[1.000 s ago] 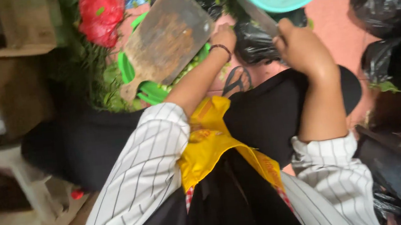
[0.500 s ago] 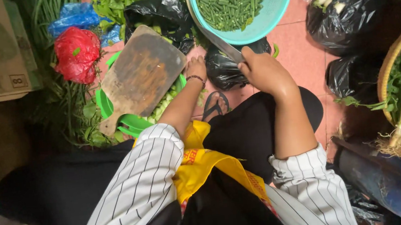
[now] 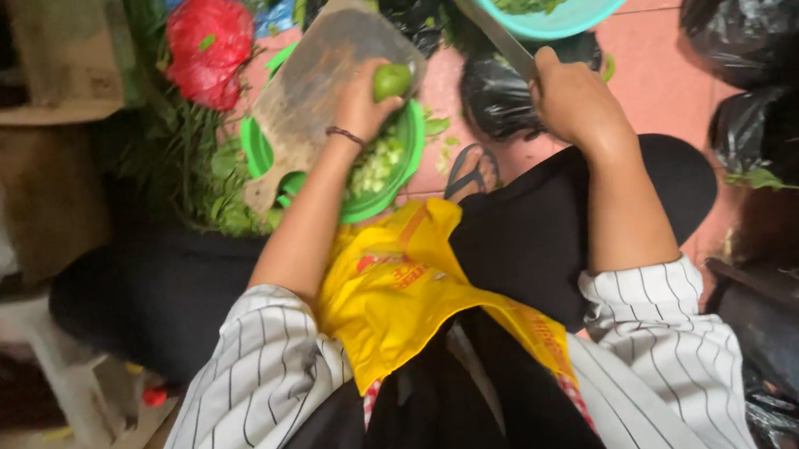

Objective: Chopping green chayote squash on a wooden cutting board using a knife while sitting on the floor.

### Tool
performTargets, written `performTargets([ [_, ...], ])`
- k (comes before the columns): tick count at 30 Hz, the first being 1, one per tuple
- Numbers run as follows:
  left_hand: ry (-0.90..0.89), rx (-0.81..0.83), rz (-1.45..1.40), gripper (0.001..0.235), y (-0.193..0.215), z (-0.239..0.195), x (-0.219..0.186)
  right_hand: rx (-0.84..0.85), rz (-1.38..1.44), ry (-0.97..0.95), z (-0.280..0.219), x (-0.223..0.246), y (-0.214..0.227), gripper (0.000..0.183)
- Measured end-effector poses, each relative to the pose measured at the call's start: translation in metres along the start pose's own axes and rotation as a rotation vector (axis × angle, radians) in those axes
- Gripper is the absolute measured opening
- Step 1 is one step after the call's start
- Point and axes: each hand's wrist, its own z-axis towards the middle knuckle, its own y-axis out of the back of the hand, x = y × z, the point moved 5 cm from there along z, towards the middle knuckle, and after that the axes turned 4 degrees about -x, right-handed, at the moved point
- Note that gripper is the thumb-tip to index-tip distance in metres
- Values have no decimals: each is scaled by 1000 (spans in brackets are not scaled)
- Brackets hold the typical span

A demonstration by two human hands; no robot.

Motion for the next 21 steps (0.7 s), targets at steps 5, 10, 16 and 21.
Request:
performTargets([
  [5,-60,-209,0,67,46,-33,75,148,-120,84,12,39,-66,19],
  [10,-265,-369,206,71,34,-43,124,222,-178,67,13,83,-119,25],
  [16,91,-584,32,45,41,-49,114,111,-107,29,29,93,-229,26],
  [21,175,-453,-252,35,38,-49,119,71,-31,-21,21,109,-265,21],
])
